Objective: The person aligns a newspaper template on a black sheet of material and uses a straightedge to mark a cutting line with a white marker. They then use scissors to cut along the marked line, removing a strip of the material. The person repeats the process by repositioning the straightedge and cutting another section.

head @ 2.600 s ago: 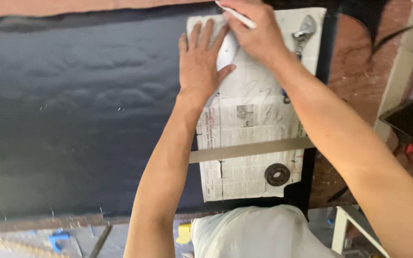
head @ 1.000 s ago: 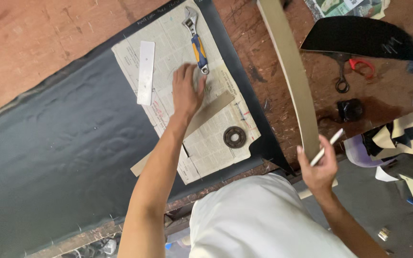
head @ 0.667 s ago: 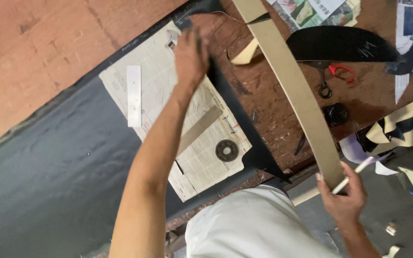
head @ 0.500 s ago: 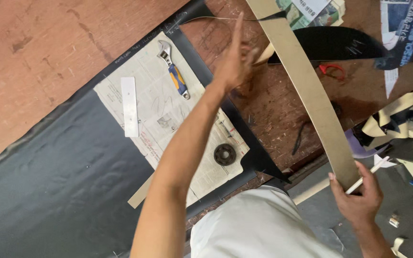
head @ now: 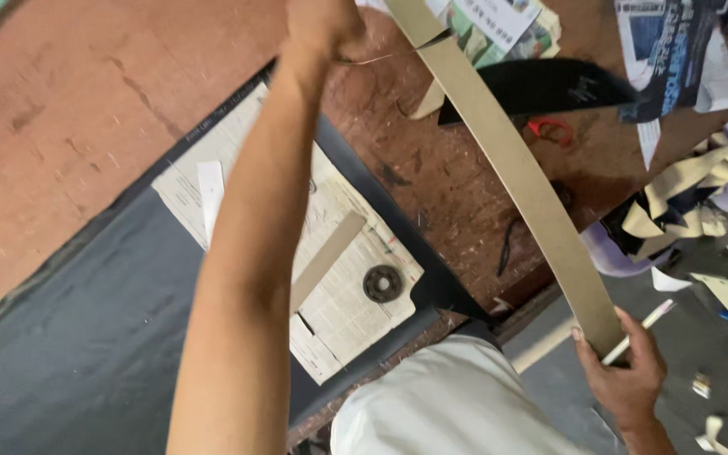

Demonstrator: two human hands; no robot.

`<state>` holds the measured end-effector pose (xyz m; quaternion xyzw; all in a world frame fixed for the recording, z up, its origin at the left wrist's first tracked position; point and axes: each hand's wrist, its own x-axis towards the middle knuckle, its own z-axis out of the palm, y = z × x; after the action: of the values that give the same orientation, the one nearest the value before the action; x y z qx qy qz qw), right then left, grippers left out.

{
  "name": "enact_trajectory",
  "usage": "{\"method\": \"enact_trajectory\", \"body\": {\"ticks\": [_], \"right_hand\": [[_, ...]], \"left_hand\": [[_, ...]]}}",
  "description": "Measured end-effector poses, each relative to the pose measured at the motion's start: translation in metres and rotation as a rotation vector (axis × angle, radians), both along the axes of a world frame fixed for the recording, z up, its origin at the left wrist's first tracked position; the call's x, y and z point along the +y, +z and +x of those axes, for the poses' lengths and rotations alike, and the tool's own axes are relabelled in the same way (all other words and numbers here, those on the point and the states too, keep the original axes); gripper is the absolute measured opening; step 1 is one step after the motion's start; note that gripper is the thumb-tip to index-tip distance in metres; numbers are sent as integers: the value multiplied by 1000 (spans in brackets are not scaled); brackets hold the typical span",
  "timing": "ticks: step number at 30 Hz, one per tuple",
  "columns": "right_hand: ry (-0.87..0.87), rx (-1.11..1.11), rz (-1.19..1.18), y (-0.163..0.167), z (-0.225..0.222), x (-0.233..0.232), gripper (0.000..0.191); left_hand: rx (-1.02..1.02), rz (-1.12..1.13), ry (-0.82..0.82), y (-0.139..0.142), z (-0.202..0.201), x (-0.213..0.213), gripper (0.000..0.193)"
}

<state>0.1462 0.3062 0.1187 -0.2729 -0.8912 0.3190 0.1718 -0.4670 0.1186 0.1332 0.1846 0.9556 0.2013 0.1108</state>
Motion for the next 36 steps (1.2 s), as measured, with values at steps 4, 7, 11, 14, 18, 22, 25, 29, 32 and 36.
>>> {"method": "enact_trajectory", "body": {"ticks": [4, 7, 11, 14, 18, 22, 25, 29, 32, 36], "right_hand": [[55, 51, 8, 12, -14, -1, 57], [63, 57, 97, 21, -17, 11, 57], [61, 73, 208, 31, -3, 28, 57], [105, 134, 249, 35, 8, 35, 60], [36, 151, 210, 38, 21, 31, 58], [-54, 153, 126, 32, 31, 22, 57], [-22, 189, 117, 22, 31, 19, 59], [38, 149, 69, 9, 23, 11, 61], [156, 231, 29, -2, 10, -4, 66], [198, 84, -87, -18, -2, -23, 64]], "left_hand": [[-67, 57, -86, -12, 56, 25, 28], [-92, 53, -4, -30, 56, 41, 30], [591, 398, 23, -34, 19, 33, 21], [478, 662, 253, -1, -34, 10, 34], [26, 1250, 340, 26, -63, -25, 28], [226, 665, 189, 13, -37, -40, 36], [-190, 543, 224, -1, 6, -32, 35], [-429, 715, -2, -3, 66, -12, 61], [-592, 1143, 37, -5, 113, -7, 55], [-468, 1351, 369, -23, 161, -38, 28]]}}
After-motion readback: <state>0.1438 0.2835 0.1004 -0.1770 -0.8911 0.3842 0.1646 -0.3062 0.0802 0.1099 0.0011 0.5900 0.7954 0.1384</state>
